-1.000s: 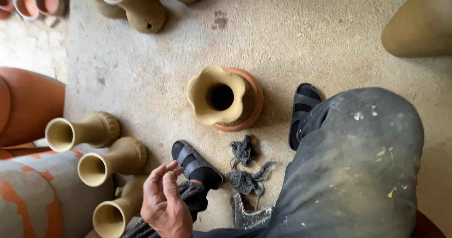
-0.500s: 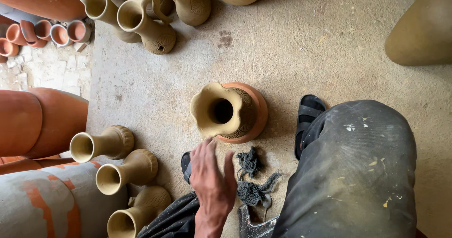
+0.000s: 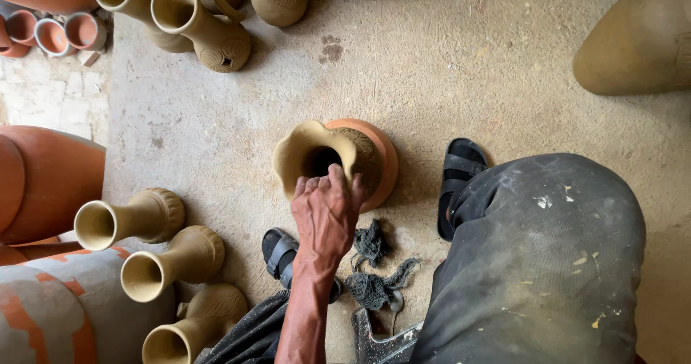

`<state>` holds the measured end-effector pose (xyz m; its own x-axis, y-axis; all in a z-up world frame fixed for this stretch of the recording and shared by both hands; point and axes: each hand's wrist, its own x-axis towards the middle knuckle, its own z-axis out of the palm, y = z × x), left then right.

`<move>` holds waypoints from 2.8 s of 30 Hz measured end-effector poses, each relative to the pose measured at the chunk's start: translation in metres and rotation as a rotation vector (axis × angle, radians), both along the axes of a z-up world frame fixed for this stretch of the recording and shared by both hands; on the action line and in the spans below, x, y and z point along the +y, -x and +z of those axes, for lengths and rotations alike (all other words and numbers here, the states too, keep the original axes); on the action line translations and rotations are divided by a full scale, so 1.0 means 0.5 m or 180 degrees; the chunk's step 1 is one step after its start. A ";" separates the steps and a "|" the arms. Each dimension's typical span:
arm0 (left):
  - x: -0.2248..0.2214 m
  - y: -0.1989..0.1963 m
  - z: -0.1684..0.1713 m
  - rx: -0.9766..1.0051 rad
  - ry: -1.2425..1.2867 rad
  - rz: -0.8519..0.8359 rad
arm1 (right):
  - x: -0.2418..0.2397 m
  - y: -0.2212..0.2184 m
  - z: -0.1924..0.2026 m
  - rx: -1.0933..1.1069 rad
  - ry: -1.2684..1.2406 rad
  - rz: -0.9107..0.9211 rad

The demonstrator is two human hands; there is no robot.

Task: The person carves decorative floral patterns into the surface of a clay vase using a small metal carving tool. The person rotates the vase by hand on a small stand while applying pressure with the tool to create deep incisions.

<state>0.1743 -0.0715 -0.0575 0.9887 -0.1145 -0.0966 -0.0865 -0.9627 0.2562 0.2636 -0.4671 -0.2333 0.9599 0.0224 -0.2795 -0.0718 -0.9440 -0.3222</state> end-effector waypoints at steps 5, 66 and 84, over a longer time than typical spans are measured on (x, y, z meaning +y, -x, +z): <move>0.048 0.021 -0.009 -0.0764 0.0107 -0.0033 | -0.009 0.020 -0.009 0.0013 0.0008 -0.0052; 0.155 0.123 -0.064 -0.0879 0.2338 0.1433 | 0.456 0.152 0.200 0.0694 -0.3343 -0.0536; 0.142 0.120 -0.042 -0.0845 0.2484 0.1659 | 0.513 0.173 0.229 -0.1377 -0.1031 0.1009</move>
<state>0.1144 -0.0003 -0.0783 0.9122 0.4061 0.0540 0.1552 -0.4645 0.8719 0.1773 -0.2105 -0.1190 0.9174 0.3432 0.2016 0.3968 -0.7475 -0.5327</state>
